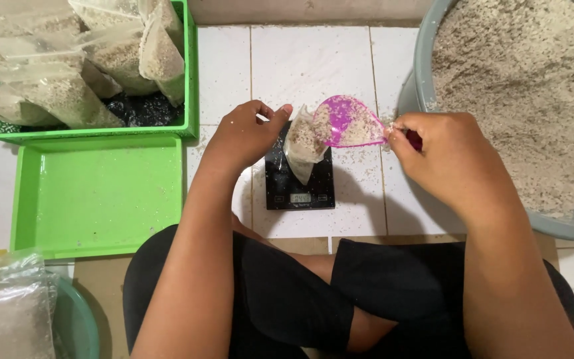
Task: Scooping granular material into small plastic bags and weighing them on a digital scale.
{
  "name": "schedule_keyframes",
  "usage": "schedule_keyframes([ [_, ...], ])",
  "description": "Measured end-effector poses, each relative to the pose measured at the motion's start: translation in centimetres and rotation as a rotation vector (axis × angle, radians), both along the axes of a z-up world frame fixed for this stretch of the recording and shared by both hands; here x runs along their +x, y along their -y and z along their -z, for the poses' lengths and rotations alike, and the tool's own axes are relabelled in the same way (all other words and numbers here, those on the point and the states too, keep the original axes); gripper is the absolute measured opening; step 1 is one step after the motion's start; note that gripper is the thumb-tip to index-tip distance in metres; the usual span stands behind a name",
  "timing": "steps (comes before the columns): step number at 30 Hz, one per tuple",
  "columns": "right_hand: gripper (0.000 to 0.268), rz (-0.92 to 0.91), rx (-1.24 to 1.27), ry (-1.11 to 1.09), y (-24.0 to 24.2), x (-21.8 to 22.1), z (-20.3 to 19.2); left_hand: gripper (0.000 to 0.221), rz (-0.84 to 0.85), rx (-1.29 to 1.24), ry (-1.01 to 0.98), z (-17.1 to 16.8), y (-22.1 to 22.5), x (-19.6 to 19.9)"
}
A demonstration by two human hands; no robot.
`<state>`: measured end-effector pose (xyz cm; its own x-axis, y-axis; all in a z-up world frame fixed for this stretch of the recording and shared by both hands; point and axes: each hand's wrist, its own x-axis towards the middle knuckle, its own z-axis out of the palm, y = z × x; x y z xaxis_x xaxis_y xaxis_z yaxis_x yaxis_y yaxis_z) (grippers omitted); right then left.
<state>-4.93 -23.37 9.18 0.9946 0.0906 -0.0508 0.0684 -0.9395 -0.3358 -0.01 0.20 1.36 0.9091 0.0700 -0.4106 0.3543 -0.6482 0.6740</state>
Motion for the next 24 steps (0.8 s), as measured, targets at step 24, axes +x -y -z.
schedule_keyframes([
  [24,0.010,-0.019,0.096,0.059,0.6,0.3,0.1,0.029,0.080,-0.091,0.273,-1.2,0.2,-0.7],
])
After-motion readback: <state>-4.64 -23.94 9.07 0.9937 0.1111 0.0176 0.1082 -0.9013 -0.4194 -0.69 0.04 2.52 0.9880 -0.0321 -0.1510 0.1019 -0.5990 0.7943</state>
